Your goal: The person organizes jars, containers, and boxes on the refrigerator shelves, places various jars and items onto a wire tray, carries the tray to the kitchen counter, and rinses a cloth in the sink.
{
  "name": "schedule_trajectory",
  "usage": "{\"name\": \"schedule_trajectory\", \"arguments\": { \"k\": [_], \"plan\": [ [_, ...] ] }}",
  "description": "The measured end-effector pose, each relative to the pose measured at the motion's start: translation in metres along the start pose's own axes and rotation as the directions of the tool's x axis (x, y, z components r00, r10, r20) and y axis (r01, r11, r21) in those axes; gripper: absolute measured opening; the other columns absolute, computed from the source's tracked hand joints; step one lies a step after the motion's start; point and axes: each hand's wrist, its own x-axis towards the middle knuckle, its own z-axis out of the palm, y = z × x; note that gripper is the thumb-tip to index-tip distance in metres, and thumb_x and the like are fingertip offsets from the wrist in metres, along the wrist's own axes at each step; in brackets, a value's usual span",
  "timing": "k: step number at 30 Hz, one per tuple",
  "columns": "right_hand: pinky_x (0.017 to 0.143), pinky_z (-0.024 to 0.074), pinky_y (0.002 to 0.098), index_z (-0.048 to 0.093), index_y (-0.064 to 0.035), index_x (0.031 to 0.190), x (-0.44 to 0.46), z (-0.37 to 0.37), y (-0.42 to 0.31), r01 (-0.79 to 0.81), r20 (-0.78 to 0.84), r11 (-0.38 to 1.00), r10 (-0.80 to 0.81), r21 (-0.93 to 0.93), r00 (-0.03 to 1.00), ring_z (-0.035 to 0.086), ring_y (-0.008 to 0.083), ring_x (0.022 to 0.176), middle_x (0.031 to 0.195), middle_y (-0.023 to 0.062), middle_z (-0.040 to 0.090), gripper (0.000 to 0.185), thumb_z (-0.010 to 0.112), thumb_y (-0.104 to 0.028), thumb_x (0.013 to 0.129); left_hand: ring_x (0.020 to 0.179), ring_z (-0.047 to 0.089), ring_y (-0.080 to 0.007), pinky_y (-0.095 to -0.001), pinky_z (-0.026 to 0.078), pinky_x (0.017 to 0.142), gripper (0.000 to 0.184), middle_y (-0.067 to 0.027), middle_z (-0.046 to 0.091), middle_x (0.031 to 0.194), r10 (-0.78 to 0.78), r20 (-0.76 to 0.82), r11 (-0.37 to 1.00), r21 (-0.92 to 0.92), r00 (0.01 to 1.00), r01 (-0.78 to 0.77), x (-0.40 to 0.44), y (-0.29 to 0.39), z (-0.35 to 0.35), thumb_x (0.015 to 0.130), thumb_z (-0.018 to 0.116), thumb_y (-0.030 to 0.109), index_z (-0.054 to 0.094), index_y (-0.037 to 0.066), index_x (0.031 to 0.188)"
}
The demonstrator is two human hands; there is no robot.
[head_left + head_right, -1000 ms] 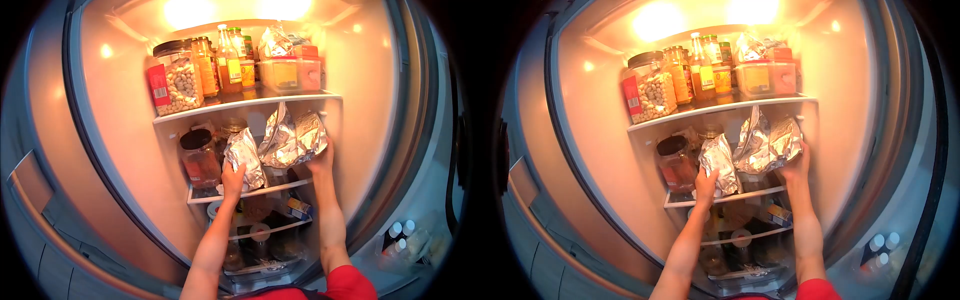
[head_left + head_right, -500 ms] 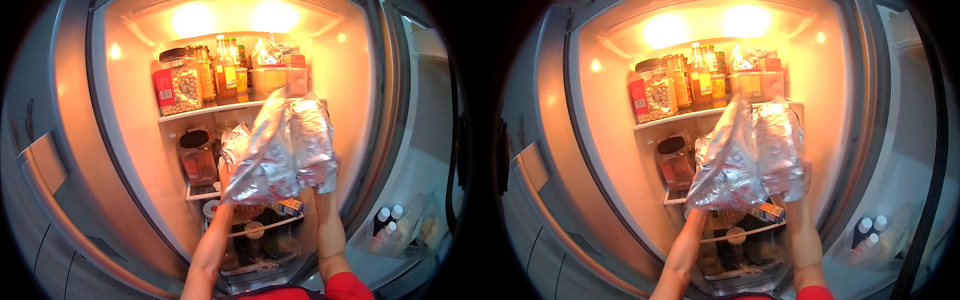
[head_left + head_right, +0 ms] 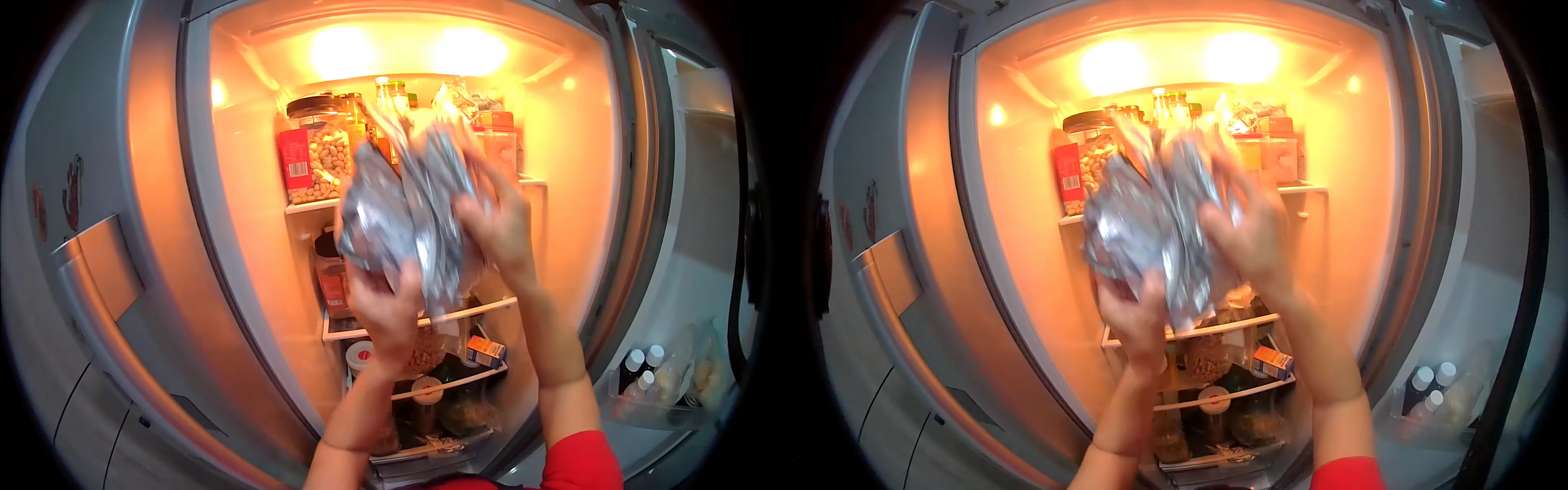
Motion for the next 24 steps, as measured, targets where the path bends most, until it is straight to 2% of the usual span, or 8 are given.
{"name": "schedule_trajectory", "arguments": {
  "k": [2, 7, 8, 11, 13, 18, 21, 24],
  "plan": [
    [0.086, 0.0468, 0.0402, 0.056, -0.0040, 0.120, 0.048, 0.014, 0.007, 0.015, -0.036, 0.971, -0.024, -0.237, 0.999, 0.063, 0.0328, 0.094, 0.100, 0.0211, 0.065, 0.056, 0.061, -0.037, 0.074, 0.093, 0.055, -0.0122, -0.0277, 0.044, 0.084, 0.045, -0.0077, 0.056, 0.108, 0.059, 0.021, 0.995, 0.076, 0.998, -0.061, 0.040, -0.008, 0.004, 0.080, 0.063, 0.005, 0.045, -0.002, 0.121],
    [0.083, 0.0478, 0.0419, 0.064, -0.0110, 0.108, 0.125, 0.067, 0.077, -0.096, 0.211, 0.763, 0.294, -0.639, 0.932, 0.062, 0.0341, 0.093, 0.097, 0.0192, 0.065, 0.049, 0.055, -0.050, 0.080, 0.082, 0.055, -0.0111, -0.0259, 0.046, 0.075, 0.039, -0.0067, 0.060, 0.095, 0.040, -0.001, 0.961, 0.275, 0.999, -0.038, 0.085, -0.043, 0.004, 0.077, 0.061, 0.003, 0.050, -0.003, 0.113],
    [0.083, 0.0485, 0.0428, 0.067, -0.0124, 0.103, 0.116, 0.074, 0.068, -0.052, 0.100, 0.677, 0.184, -0.734, 0.978, 0.062, 0.0337, 0.094, 0.097, 0.0176, 0.066, 0.048, 0.051, -0.052, 0.081, 0.079, 0.055, -0.0112, -0.0256, 0.046, 0.073, 0.039, -0.0062, 0.061, 0.091, 0.102, 0.012, 0.921, 0.377, 0.995, -0.099, 0.089, -0.054, -0.002, 0.075, 0.060, 0.001, 0.050, -0.003, 0.112],
    [0.082, 0.0489, 0.0437, 0.069, -0.0135, 0.098, 0.129, 0.089, 0.058, -0.117, 0.152, 0.703, 0.308, -0.701, 0.939, 0.062, 0.0327, 0.095, 0.099, 0.0170, 0.066, 0.044, 0.053, -0.049, 0.079, 0.084, 0.054, -0.0126, -0.0254, 0.045, 0.077, 0.041, -0.0070, 0.059, 0.098, 0.152, -0.048, 0.946, 0.297, 0.987, -0.131, 0.083, -0.066, -0.024, 0.073, 0.058, 0.000, 0.049, -0.004, 0.113],
    [0.080, 0.0492, 0.0426, 0.070, -0.0122, 0.095, 0.138, 0.106, 0.066, 0.079, 0.284, 0.494, 0.356, -0.866, 0.890, 0.063, 0.0307, 0.095, 0.099, 0.0157, 0.067, 0.040, 0.053, -0.045, 0.078, 0.089, 0.053, -0.0125, -0.0254, 0.044, 0.082, 0.042, -0.0078, 0.058, 0.102, 0.143, -0.076, 0.956, 0.269, 0.987, -0.118, 0.079, -0.061, -0.032, 0.074, 0.056, -0.001, 0.048, -0.004, 0.115],
    [0.075, 0.0507, 0.0408, 0.068, -0.0131, 0.101, 0.143, 0.091, 0.054, 0.186, 0.470, 0.513, 0.504, -0.838, 0.725, 0.066, 0.0289, 0.088, 0.097, 0.0121, 0.068, 0.034, 0.056, -0.029, 0.074, 0.090, 0.053, -0.0130, -0.0256, 0.043, 0.084, 0.041, -0.0075, 0.058, 0.101, 0.086, -0.087, 0.980, 0.188, 0.992, -0.069, 0.076, -0.050, -0.037, 0.075, 0.055, -0.001, 0.048, -0.004, 0.115],
    [0.076, 0.0506, 0.0369, 0.072, -0.0132, 0.093, 0.148, 0.083, 0.072, 0.048, 0.486, 0.592, 0.609, -0.804, 0.626, 0.066, 0.0262, 0.090, 0.099, 0.0075, 0.069, 0.031, 0.058, -0.032, 0.072, 0.091, 0.054, -0.0132, -0.0256, 0.043, 0.084, 0.041, -0.0076, 0.058, 0.102, 0.054, -0.084, 0.983, 0.178, 0.995, -0.039, 0.070, -0.050, -0.043, 0.076, 0.056, -0.001, 0.048, -0.005, 0.116],
    [0.072, 0.0515, 0.0374, 0.071, -0.0075, 0.095, 0.136, 0.109, 0.098, 0.028, 0.333, 0.535, 0.481, -0.844, 0.811, 0.067, 0.0274, 0.086, 0.092, 0.0142, 0.069, 0.042, 0.054, -0.039, 0.073, 0.090, 0.055, -0.0127, -0.0257, 0.043, 0.083, 0.040, -0.0082, 0.059, 0.102, -0.018, -0.079, 0.988, 0.149, 0.997, 0.029, 0.065, -0.065, -0.051, 0.077, 0.057, 0.001, 0.048, -0.005, 0.117]
  ]
}}
